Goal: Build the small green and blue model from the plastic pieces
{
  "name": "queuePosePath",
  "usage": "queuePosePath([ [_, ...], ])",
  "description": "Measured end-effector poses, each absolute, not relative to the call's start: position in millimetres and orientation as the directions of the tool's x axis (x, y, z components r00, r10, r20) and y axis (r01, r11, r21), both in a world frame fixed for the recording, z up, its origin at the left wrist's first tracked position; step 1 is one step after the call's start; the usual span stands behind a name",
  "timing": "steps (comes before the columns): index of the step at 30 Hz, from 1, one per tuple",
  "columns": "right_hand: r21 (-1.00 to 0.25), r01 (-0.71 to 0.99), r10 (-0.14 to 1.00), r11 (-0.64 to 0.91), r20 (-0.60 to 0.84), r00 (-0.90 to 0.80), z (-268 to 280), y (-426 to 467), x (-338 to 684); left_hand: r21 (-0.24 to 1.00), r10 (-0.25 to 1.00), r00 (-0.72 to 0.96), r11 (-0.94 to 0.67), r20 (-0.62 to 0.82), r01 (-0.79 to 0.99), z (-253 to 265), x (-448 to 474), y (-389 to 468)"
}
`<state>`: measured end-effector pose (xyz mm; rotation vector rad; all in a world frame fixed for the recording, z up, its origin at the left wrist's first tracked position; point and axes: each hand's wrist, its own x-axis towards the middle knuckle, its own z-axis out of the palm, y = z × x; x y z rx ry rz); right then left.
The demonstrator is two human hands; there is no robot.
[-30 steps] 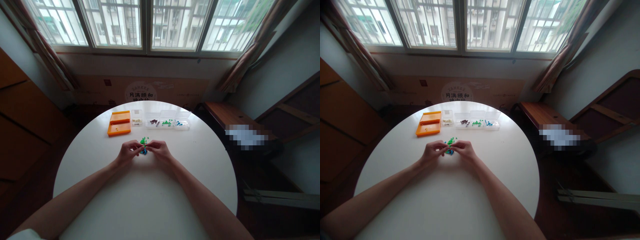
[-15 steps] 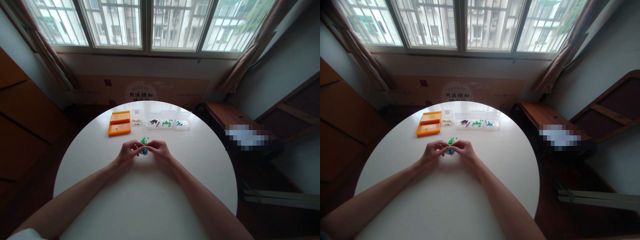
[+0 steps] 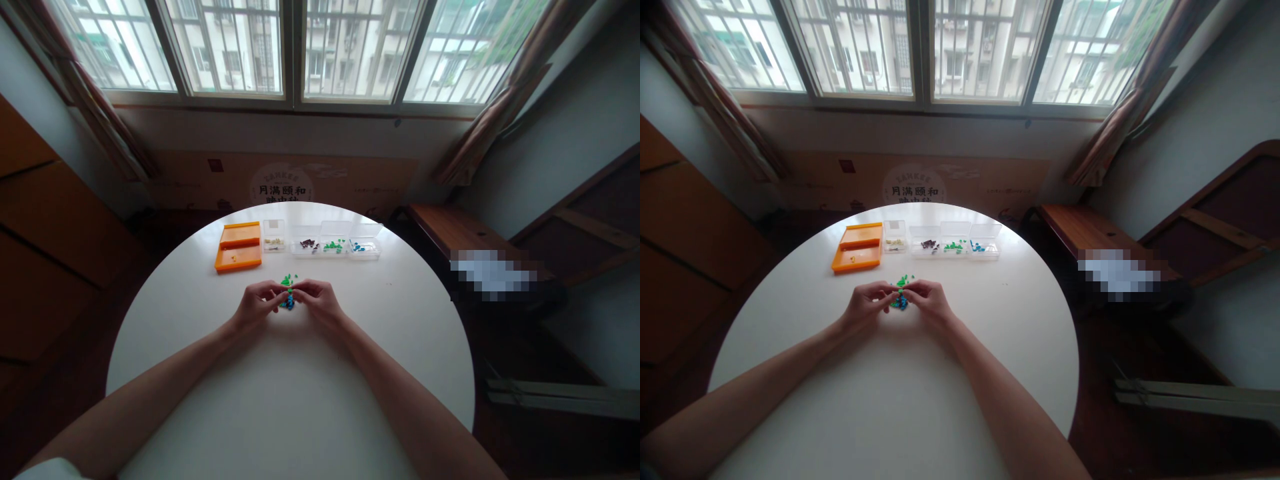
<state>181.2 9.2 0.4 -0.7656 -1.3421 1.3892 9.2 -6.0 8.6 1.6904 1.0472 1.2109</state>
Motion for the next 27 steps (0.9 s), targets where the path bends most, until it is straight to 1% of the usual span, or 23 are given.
queuePosePath([
  [5,-0.965,-0.226,0.945,0.136,0.195,-0.262,-0.6,9.6,180.3,0.921,0.926,0.2,-0.353,0.32,0.163,5.6,9.2,-5.1],
  [12,-0.968,-0.202,0.934,0.148,0.203,-0.293,2.8,9.1,181.0,0.916,0.921,0.216,-0.364,0.326,0.17,3.1,8.0,-4.1],
  [19,-0.965,-0.232,0.939,0.121,0.187,-0.288,-1.4,10.9,181.1,0.907,0.912,0.227,-0.384,0.343,0.173,6.4,8.7,-4.9],
  [27,-0.964,-0.187,0.942,0.19,0.233,-0.24,-6.3,12.9,181.1,0.903,0.907,0.227,-0.395,0.354,0.17,5.6,8.6,-4.6],
])
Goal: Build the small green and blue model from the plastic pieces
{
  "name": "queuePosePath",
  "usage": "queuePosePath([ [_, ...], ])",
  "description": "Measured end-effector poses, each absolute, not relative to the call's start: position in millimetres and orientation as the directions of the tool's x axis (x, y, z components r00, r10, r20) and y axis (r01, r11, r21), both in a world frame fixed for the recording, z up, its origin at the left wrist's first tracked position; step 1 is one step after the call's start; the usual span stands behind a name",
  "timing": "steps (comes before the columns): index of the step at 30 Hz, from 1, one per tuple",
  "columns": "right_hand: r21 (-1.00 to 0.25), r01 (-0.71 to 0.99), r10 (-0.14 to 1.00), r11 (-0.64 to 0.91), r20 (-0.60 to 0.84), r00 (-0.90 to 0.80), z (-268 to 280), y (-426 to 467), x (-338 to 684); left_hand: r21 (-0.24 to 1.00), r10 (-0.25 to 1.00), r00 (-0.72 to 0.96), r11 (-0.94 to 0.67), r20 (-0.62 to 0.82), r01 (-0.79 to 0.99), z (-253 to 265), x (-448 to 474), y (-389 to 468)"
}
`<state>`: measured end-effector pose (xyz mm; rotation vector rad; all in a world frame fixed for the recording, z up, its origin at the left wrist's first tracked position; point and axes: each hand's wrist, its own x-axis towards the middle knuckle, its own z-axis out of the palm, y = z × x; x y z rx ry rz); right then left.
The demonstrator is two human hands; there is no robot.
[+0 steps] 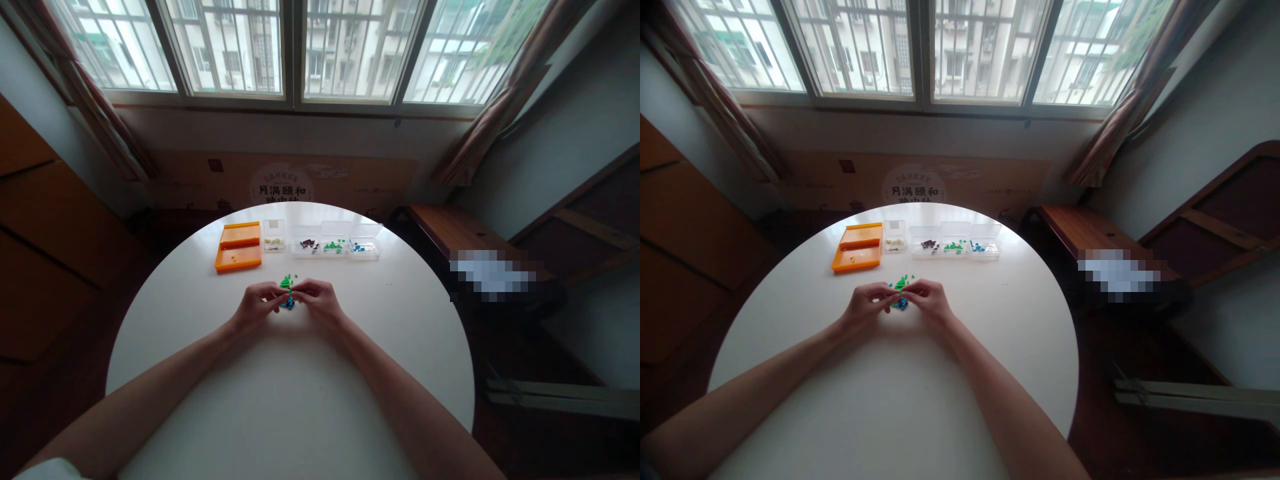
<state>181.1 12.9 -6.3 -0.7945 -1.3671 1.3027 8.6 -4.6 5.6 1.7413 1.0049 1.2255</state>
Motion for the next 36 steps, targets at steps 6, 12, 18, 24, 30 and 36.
queuePosePath([
  [6,-0.96,-0.233,0.934,0.153,0.218,-0.284,-5.7,12.4,181.4,0.896,0.907,0.233,-0.398,0.352,0.197,6.2,8.1,-4.6],
  [12,-0.959,-0.249,0.939,0.138,0.206,-0.275,-4.8,11.7,180.9,0.901,0.906,0.234,-0.397,0.353,0.177,5.0,8.4,-4.4],
  [18,-0.957,-0.254,0.939,0.141,0.21,-0.271,-3.8,11.7,180.7,0.908,0.907,0.226,-0.393,0.356,0.147,4.4,8.8,-4.8],
  [24,-0.966,-0.218,0.947,0.138,0.193,-0.258,1.0,10.0,180.9,0.898,0.902,0.224,-0.408,0.368,0.167,4.7,8.8,-5.4],
  [30,-0.967,-0.214,0.942,0.141,0.198,-0.273,1.3,9.2,181.2,0.898,0.901,0.244,-0.405,0.359,0.173,5.9,8.9,-5.9],
  [36,-0.967,-0.2,0.933,0.155,0.21,-0.294,2.9,8.3,182.1,0.907,0.912,0.224,-0.384,0.343,0.173,7.8,9.6,-6.9],
])
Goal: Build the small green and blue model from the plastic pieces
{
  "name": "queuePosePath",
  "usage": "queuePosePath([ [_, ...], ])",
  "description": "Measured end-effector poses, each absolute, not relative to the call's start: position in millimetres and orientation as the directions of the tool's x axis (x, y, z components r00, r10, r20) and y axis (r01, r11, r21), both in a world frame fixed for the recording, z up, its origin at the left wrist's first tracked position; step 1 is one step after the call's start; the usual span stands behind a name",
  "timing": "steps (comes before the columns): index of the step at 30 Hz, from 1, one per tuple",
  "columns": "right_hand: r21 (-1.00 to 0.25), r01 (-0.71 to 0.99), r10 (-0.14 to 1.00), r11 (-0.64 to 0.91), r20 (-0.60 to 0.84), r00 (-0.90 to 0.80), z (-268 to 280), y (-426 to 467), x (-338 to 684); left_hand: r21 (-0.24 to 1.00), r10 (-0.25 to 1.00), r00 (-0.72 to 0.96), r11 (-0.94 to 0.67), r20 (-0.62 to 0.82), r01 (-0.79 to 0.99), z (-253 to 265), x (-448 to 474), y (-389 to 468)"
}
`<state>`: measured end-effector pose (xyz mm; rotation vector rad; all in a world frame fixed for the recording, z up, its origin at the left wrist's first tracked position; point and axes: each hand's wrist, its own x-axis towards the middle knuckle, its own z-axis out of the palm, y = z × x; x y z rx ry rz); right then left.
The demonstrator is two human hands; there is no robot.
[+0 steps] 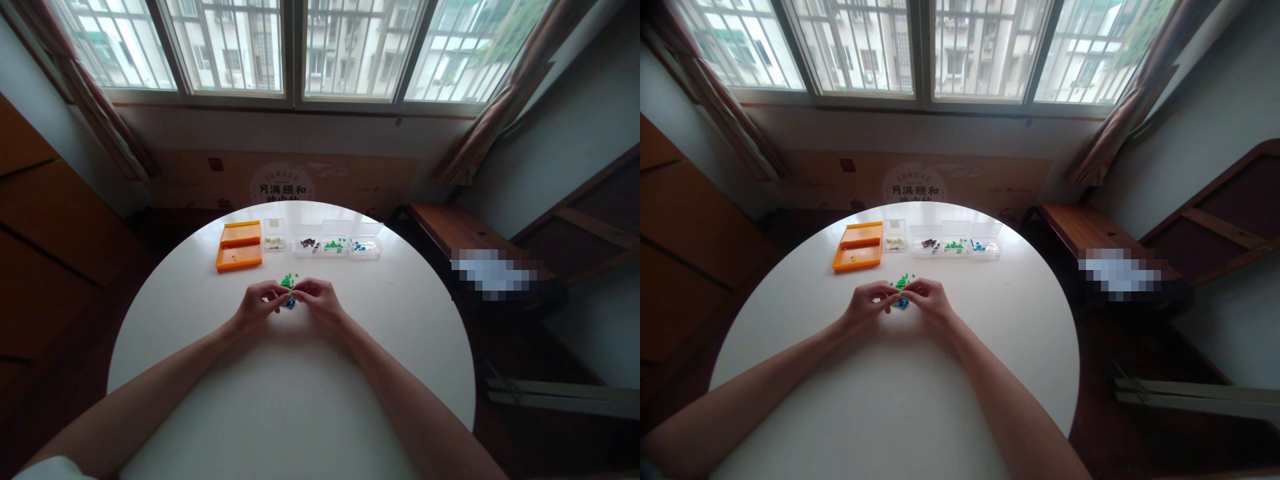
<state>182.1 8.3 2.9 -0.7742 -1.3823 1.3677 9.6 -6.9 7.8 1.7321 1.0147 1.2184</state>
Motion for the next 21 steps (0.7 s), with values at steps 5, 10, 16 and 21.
queuePosePath([
  [5,-0.963,-0.236,0.934,0.126,0.196,-0.299,7.5,6.0,181.5,0.902,0.901,0.236,-0.404,0.363,0.155,7.3,9.2,-6.0],
  [10,-0.96,-0.257,0.932,0.11,0.19,-0.31,4.0,8.1,181.6,0.895,0.893,0.243,-0.421,0.379,0.147,5.8,8.2,-4.7],
  [16,-0.956,-0.269,0.937,0.117,0.196,-0.288,-0.4,9.9,181.3,0.895,0.893,0.226,-0.424,0.389,0.136,3.6,7.4,-3.9],
  [21,-0.949,-0.291,0.935,0.123,0.209,-0.286,-0.3,8.9,180.6,0.893,0.894,0.212,-0.427,0.394,0.14,3.1,7.7,-3.8],
])
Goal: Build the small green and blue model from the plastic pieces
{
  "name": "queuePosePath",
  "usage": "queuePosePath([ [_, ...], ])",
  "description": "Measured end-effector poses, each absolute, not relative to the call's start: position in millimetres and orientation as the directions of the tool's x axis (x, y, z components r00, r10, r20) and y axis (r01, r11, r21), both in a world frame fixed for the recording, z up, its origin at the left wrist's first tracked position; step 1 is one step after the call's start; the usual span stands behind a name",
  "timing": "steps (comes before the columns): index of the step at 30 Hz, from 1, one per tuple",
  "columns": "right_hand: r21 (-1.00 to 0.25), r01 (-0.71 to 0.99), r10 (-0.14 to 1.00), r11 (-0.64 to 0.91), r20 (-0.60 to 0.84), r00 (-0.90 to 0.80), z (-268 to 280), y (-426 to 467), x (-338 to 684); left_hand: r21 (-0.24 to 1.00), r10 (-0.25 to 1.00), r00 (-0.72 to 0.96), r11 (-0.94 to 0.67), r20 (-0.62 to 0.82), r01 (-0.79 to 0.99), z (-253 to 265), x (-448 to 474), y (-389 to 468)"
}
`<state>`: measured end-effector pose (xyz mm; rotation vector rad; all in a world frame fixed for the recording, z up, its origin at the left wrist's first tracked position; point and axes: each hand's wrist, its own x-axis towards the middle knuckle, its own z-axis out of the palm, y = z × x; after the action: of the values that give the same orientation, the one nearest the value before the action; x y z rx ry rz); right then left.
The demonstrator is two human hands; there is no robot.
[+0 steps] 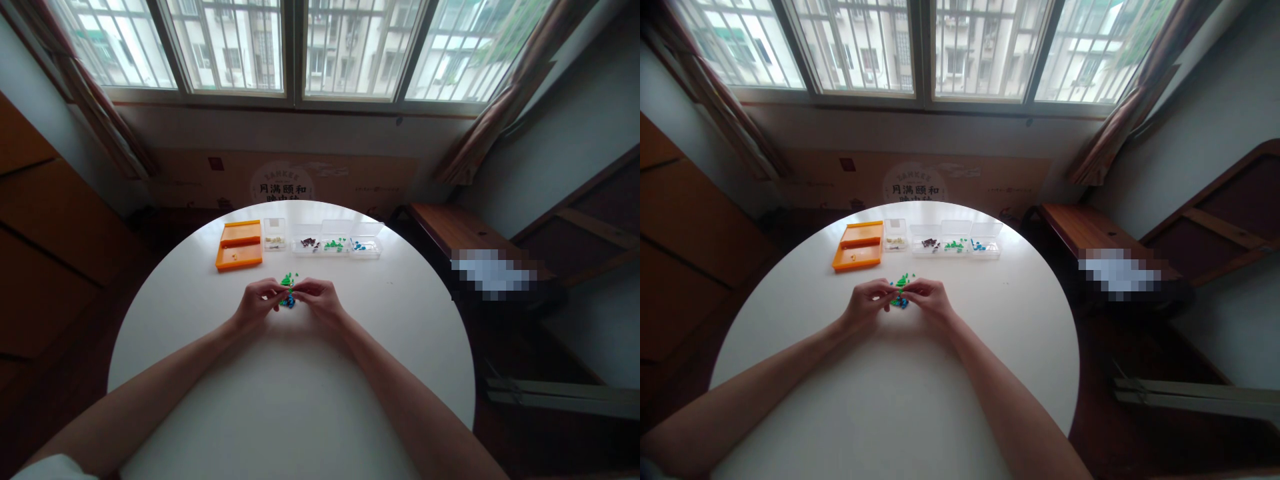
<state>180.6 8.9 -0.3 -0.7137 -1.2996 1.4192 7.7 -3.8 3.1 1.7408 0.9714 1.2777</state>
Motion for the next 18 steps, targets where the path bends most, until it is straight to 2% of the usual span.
queuePosePath([
  [8,-0.95,-0.255,0.925,0.18,0.252,-0.285,-3.4,11.3,182.3,0.897,0.901,0.213,-0.413,0.378,0.158,5.1,7.5,-4.5],
  [18,-0.952,-0.286,0.944,0.111,0.191,-0.269,-0.5,9.2,180.0,0.908,0.911,0.199,-0.392,0.361,0.146,3.6,8.3,-3.8],
])
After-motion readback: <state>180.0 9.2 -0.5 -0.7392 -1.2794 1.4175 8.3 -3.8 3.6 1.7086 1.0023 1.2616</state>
